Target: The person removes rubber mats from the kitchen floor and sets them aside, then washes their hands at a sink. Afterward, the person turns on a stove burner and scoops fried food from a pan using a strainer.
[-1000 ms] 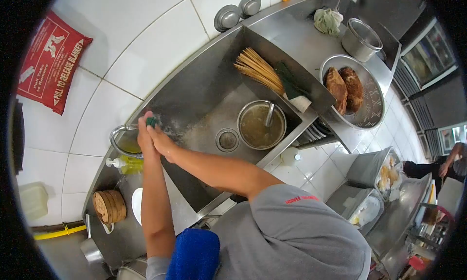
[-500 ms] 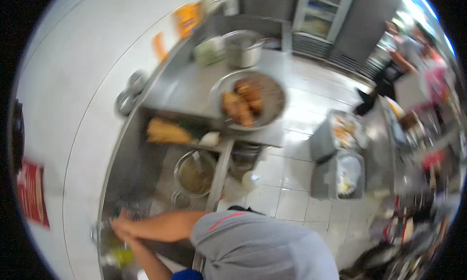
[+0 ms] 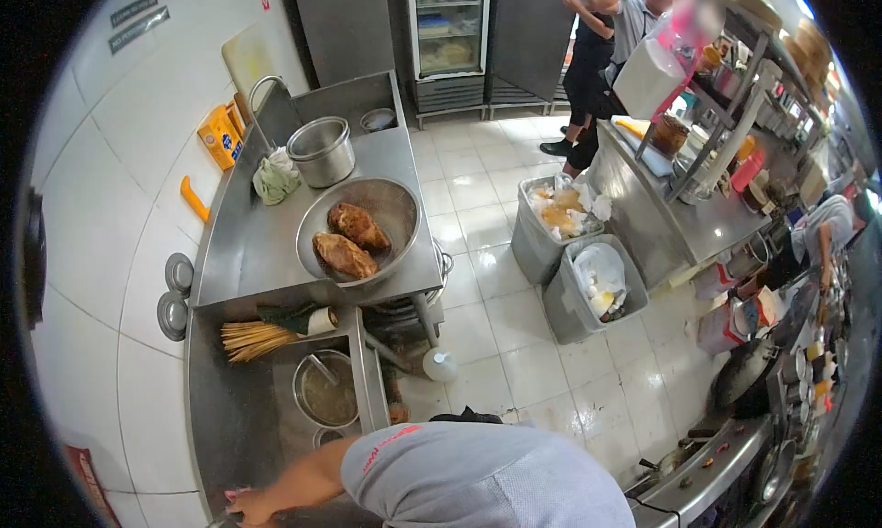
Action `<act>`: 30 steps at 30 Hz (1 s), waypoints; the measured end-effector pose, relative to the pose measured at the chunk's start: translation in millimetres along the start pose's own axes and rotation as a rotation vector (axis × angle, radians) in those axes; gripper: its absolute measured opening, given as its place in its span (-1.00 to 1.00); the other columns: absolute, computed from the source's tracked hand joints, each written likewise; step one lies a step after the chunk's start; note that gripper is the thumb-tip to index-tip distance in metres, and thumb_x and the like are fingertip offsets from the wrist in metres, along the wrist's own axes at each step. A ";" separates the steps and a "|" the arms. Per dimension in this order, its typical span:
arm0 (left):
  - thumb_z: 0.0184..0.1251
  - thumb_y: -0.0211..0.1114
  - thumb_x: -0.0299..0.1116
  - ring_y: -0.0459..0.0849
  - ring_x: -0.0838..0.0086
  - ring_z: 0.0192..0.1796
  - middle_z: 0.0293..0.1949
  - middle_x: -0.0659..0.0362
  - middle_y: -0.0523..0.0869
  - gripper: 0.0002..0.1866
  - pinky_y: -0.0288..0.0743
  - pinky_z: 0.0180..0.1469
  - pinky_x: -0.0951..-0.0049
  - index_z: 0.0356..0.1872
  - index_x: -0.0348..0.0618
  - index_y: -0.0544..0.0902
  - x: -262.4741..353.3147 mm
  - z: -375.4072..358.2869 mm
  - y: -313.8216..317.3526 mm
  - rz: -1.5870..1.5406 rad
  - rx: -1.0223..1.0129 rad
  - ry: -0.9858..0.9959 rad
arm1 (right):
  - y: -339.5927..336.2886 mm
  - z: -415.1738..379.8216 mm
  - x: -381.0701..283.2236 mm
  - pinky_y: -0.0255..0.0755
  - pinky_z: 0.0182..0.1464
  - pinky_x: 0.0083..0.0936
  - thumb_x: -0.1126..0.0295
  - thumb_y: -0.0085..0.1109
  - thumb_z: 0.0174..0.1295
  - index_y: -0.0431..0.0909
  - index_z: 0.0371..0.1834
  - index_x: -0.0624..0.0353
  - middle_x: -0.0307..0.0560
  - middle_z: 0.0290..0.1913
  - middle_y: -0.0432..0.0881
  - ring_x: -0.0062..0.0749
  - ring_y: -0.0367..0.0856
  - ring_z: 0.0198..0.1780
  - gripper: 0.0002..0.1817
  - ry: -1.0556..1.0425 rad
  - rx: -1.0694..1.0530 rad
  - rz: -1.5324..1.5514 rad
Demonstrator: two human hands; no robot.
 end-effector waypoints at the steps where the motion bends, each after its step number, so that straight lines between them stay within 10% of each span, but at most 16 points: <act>1: 0.30 -0.13 -0.13 0.44 0.30 0.11 0.08 -0.01 0.43 -0.53 0.15 0.26 0.35 0.13 -0.20 0.30 -3.1 3.6 -0.8 0.004 0.008 -0.001 | 10.8 15.9 6.3 0.28 -0.03 -0.13 0.08 -0.09 0.19 0.52 -0.13 0.17 0.09 -0.07 0.51 -0.13 0.47 -0.05 -0.59 -0.001 0.001 -0.002; 3: 0.30 -0.12 -0.13 0.43 0.30 0.12 0.09 -0.01 0.42 -0.52 0.16 0.25 0.34 0.14 -0.21 0.29 -5.0 8.2 -2.3 0.012 0.022 -0.004 | 57.1 62.7 54.2 -0.07 0.30 -0.11 0.20 -0.24 0.24 0.28 0.14 0.14 -0.06 0.23 0.27 -0.32 0.16 0.29 -0.56 0.223 0.002 -0.023; 19: 0.28 -0.04 -0.08 0.37 0.32 0.19 0.17 -0.03 0.33 -0.42 0.22 0.22 0.25 0.21 -0.25 0.18 -96.6 99.4 -120.7 0.094 0.215 0.041 | 34.8 38.1 33.0 0.09 0.17 -0.20 0.24 -0.10 0.13 0.37 0.04 0.12 -0.04 0.08 0.38 -0.25 0.30 0.14 -0.60 0.069 -0.081 0.075; 30: 0.27 -0.03 -0.17 0.43 0.36 -0.13 -0.16 0.08 0.42 -0.65 0.33 -0.10 0.31 -0.05 -0.20 0.33 -14.3 -2.1 -40.4 -0.089 -0.004 -0.256 | 82.7 32.6 20.4 0.20 0.09 -0.26 0.27 0.00 0.05 0.43 -0.03 0.11 -0.03 -0.03 0.45 -0.20 0.39 0.03 -0.62 0.056 -0.203 0.198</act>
Point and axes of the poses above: each hand's wrist, its own z-axis towards the middle knuckle, its own y-axis out of the palm, x = y × z, the point moved 7 cm from there along z, towards the middle knuckle
